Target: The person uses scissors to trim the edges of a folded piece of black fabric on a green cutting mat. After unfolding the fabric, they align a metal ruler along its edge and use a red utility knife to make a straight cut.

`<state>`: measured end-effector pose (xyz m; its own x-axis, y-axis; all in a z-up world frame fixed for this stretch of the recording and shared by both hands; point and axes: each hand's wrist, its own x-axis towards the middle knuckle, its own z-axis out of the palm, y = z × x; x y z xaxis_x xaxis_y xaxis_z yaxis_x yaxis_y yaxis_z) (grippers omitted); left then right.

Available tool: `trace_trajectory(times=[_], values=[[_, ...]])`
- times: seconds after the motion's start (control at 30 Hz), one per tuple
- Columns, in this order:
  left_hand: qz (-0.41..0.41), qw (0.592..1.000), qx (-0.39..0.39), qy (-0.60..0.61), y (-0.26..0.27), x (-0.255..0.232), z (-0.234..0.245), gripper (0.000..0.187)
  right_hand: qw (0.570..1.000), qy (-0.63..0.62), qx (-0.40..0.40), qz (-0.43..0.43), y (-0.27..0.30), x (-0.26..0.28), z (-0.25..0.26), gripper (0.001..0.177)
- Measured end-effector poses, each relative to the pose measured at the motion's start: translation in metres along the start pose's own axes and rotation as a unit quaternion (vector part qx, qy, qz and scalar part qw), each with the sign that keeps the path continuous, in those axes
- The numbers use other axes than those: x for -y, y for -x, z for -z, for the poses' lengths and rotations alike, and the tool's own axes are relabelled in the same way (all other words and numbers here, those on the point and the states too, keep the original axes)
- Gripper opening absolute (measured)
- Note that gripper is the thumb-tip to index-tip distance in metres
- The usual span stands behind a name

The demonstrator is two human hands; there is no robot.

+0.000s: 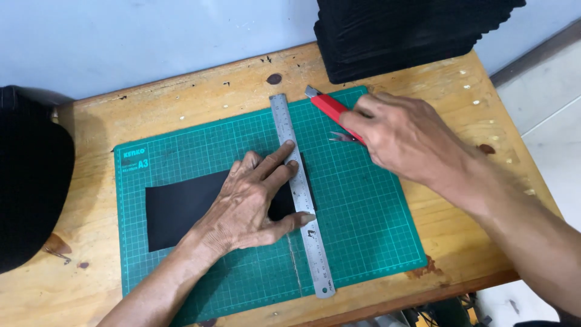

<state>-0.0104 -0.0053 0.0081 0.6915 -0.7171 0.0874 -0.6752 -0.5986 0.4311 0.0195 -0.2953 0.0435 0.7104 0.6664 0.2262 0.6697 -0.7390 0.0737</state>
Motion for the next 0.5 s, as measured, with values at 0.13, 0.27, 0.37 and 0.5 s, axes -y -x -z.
trace_trajectory(times=[0.13, 0.27, 0.37, 0.5], values=[[0.011, 1.0, 0.009, 0.008, 0.0, -0.002, 0.002, 0.083, 0.982, 0.174, -0.023, 0.071, -0.022, -0.023, -0.015, 0.047], [-0.008, 1.0, -0.004, 0.005, -0.001, -0.004, 0.005, 0.079, 0.965, 0.205, 0.013, 0.164, -0.032, -0.038, -0.019, 0.039], [-0.012, 1.0, -0.006, 0.001, -0.001, -0.004, 0.004, 0.081, 0.958, 0.192, 0.002, 0.214, -0.033, -0.048, -0.021, 0.041], [-0.022, 1.0, -0.017, -0.012, -0.001, -0.003, 0.003, 0.081, 0.948, 0.174, -0.06, 0.26, -0.036, -0.053, -0.013, 0.026]])
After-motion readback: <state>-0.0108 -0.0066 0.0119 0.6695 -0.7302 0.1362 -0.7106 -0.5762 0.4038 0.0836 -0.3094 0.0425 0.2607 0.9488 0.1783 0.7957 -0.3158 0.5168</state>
